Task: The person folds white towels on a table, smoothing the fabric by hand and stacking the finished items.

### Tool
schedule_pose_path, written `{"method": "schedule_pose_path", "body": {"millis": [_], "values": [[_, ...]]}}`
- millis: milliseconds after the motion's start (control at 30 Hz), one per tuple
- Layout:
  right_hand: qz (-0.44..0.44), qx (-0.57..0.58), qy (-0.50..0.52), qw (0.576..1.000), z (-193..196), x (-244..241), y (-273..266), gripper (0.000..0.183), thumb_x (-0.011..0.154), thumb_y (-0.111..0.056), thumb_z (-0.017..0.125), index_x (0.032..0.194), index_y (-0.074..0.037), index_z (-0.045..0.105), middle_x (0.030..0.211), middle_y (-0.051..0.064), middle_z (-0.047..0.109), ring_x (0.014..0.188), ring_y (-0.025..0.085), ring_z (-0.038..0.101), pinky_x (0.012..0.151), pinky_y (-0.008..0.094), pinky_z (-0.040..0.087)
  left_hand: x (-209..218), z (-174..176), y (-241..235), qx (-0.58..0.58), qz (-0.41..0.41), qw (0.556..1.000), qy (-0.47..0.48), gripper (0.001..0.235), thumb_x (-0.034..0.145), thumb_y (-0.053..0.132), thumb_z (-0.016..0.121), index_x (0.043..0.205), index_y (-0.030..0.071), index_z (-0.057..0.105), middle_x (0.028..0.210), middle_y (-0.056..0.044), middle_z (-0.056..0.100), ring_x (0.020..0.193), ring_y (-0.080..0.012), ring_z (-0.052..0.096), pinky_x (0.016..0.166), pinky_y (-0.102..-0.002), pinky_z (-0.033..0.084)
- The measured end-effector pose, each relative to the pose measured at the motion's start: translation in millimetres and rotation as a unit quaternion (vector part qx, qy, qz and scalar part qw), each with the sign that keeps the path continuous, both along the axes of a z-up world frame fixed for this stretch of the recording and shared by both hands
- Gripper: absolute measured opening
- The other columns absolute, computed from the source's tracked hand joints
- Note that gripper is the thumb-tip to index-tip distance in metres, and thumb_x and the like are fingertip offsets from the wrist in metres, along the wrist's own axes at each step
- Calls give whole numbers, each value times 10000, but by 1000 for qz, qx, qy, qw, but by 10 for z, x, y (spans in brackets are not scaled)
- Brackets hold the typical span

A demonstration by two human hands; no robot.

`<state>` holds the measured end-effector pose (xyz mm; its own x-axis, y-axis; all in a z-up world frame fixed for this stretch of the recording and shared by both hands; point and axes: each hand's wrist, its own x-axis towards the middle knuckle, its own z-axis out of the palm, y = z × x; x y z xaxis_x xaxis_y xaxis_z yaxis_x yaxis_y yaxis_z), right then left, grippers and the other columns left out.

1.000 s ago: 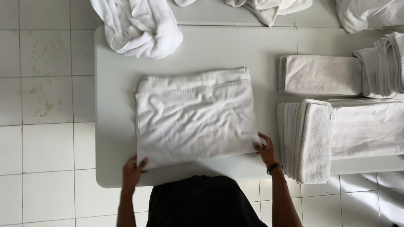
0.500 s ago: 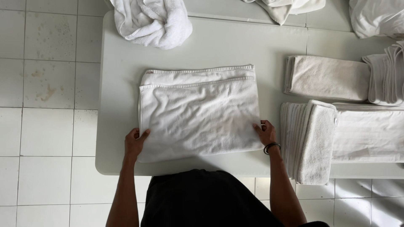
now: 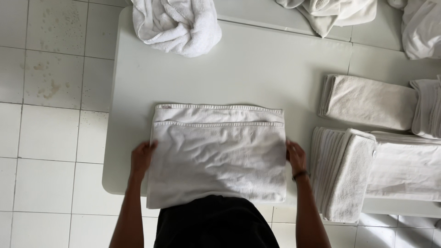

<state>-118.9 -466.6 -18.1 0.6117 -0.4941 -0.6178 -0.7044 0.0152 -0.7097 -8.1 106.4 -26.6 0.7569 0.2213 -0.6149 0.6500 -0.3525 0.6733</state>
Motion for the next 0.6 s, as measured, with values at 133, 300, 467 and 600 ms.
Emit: {"method": "schedule_pose_path", "body": {"millis": [133,300,467,600], "values": [[67,-75,-56,993,-110,1079,-97,650,1144,-748,704,1150,-106,807,992,151,697,978,289,622,947,519,502,881,185,-345,-59,43,995,-63,588,1104,541,802,1371,18,779,1287,-226,769,1213,-308,669,1065,-502,523],[172,-230,-104,952,-65,1561,-292,433,1089,-629,814,1053,-200,772,759,5,618,799,213,649,867,423,497,1428,340,-435,-8,-25,987,-161,270,1017,302,921,1224,148,840,1043,-49,813,915,-153,705,839,-374,586],[173,-390,-175,887,-36,1404,-79,202,1104,-308,734,1179,-139,653,990,56,693,974,327,712,928,490,534,1412,256,-491,90,-76,955,-271,250,1121,293,810,1310,133,775,1156,-109,827,1022,-284,781,891,-455,583],[253,-473,-290,793,-32,1321,10,164,1043,-100,718,1206,-118,702,1055,72,638,1036,333,667,916,464,560,1381,318,-516,222,-188,862,-415,327,1142,232,749,1448,127,699,1264,-63,729,1143,-303,713,941,-467,536]]}}
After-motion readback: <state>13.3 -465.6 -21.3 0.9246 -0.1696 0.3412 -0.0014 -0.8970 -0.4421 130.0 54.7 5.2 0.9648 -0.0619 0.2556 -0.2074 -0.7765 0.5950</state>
